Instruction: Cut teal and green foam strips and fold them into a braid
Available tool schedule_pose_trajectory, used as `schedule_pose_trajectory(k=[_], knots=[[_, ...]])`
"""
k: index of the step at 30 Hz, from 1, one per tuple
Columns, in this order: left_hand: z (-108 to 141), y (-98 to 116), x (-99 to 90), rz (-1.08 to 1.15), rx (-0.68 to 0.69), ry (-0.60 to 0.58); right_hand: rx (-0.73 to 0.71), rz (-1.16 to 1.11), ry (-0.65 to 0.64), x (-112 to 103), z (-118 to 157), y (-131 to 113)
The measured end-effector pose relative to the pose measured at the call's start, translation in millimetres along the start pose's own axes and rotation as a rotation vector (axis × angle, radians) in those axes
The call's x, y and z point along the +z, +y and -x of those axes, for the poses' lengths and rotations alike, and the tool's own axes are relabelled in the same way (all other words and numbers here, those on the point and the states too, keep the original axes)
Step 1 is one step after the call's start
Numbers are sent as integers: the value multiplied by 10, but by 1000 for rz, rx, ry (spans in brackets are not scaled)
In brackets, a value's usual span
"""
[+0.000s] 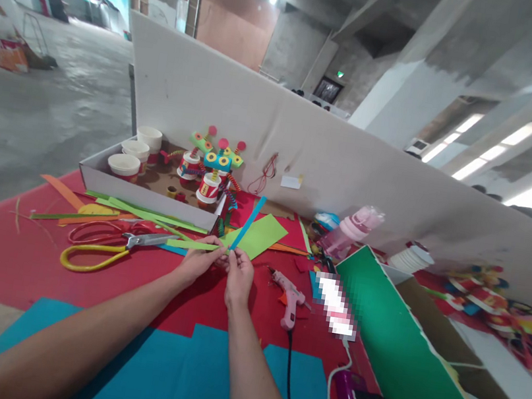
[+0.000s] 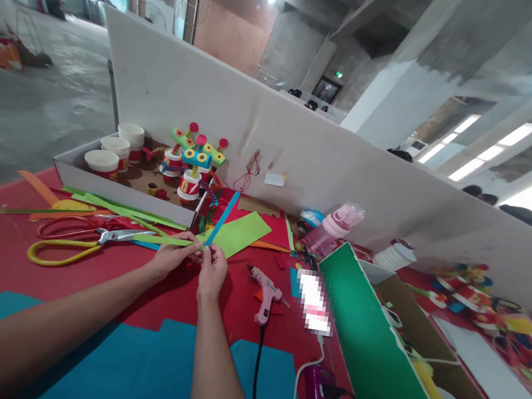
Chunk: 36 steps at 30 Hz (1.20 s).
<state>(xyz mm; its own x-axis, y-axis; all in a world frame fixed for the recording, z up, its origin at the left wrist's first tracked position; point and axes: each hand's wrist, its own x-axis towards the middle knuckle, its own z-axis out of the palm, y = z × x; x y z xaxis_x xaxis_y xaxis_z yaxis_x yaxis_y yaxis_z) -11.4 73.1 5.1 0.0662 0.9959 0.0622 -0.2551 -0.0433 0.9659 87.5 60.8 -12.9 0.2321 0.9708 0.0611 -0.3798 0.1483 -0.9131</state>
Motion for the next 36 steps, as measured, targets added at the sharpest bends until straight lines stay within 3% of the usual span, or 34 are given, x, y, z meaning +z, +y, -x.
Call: schedule_pose_trajectory(k=[11, 15, 20, 30, 36], knots=[[-15, -4, -31, -74, 41, 48, 9, 46, 43, -21, -4, -27], [-40, -28, -55, -68, 12, 35, 31, 1, 55, -11, -1, -31], [-74, -96, -60, -59, 80, -32, 16, -33, 92, -13, 3, -40], [-75, -115, -59, -72, 52, 0, 51, -34, -23, -7, 13, -40], [-83, -123, -67, -80, 77, -48, 24, -23, 35, -7, -5, -23]])
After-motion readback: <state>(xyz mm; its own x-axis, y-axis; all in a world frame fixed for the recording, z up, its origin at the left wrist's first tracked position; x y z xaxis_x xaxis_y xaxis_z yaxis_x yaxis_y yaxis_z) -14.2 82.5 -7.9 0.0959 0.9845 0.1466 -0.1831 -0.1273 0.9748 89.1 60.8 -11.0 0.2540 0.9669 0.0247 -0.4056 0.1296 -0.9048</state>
